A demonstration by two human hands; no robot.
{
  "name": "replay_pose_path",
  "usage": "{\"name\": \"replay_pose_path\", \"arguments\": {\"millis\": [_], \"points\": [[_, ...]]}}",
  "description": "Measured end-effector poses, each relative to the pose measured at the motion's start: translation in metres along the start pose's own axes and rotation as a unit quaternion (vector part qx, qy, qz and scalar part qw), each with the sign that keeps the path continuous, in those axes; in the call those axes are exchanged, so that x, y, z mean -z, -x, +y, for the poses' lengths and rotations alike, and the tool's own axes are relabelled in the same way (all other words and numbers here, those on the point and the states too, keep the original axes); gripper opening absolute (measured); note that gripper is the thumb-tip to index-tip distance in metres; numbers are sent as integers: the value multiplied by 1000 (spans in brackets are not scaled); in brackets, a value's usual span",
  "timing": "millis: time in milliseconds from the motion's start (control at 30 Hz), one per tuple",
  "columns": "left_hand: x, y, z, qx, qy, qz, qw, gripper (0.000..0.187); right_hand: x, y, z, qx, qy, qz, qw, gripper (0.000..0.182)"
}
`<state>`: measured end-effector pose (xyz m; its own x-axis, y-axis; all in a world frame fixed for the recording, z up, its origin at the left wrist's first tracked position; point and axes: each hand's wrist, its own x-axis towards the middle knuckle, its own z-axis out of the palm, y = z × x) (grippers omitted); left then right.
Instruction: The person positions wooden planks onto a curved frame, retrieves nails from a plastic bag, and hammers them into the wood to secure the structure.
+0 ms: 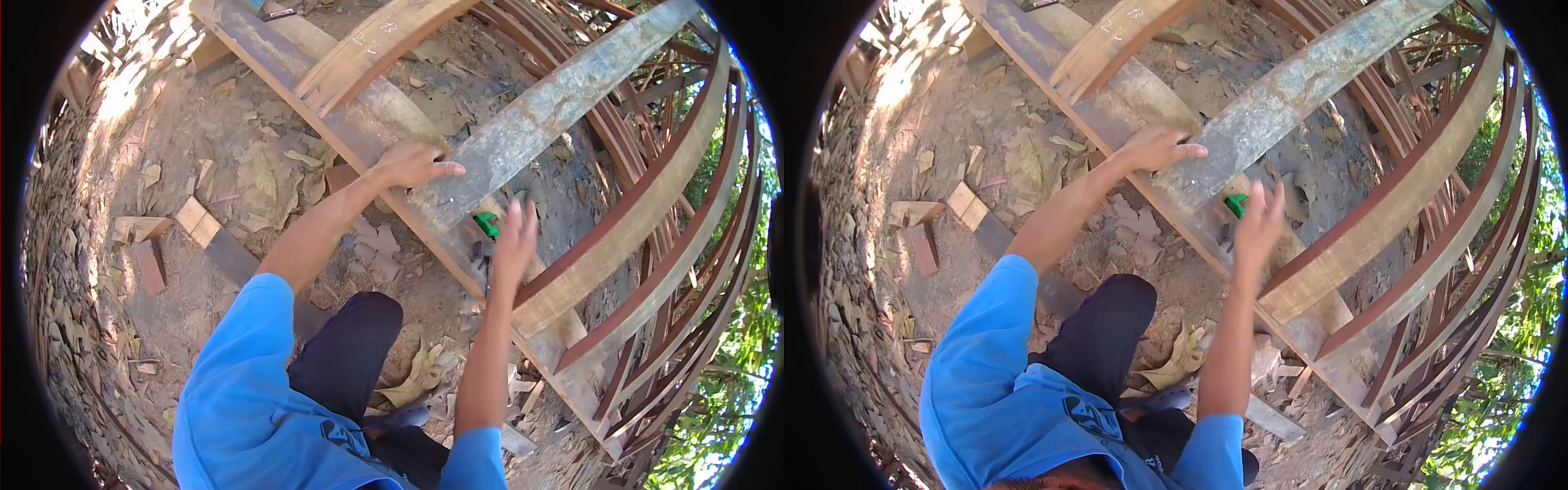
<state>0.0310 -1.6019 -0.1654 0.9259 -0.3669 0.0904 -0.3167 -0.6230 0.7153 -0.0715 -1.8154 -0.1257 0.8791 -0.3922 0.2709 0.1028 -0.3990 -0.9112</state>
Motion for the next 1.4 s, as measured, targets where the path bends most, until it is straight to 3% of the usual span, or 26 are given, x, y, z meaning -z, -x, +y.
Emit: {"name": "replay_pose_path", "arguments": {"millis": [33,133,233,367,600,1000,1100,1400], "points": [[-6,-3,-3,-9,5,10,1000,86,-20,-17,12,11,12,19,1000,67],[-11,-10,-14,-29,17,35,999,86,-68,-35,36,-158,-203,-48,965,74],[-2,-5,-10,-34,26,34,999,87,-77,-25,11,-140,-174,-25,974,63],[-5,-7,-14,-24,29,-2,999,79,-87,-25,24,-56,-58,36,996,65],[-6,-5,-23,-81,46,24,995,85,-85,-21,31,-43,-31,37,998,67],[-1,0,-18,-69,73,9,995,86,-83,-20,32,-35,1,39,999,66],[3,-3,-19,-42,26,-46,998,78,-83,-19,30,-31,9,38,999,64],[-2,-4,-24,-80,41,0,996,89,-82,-16,23,-29,7,36,999,62]]}}
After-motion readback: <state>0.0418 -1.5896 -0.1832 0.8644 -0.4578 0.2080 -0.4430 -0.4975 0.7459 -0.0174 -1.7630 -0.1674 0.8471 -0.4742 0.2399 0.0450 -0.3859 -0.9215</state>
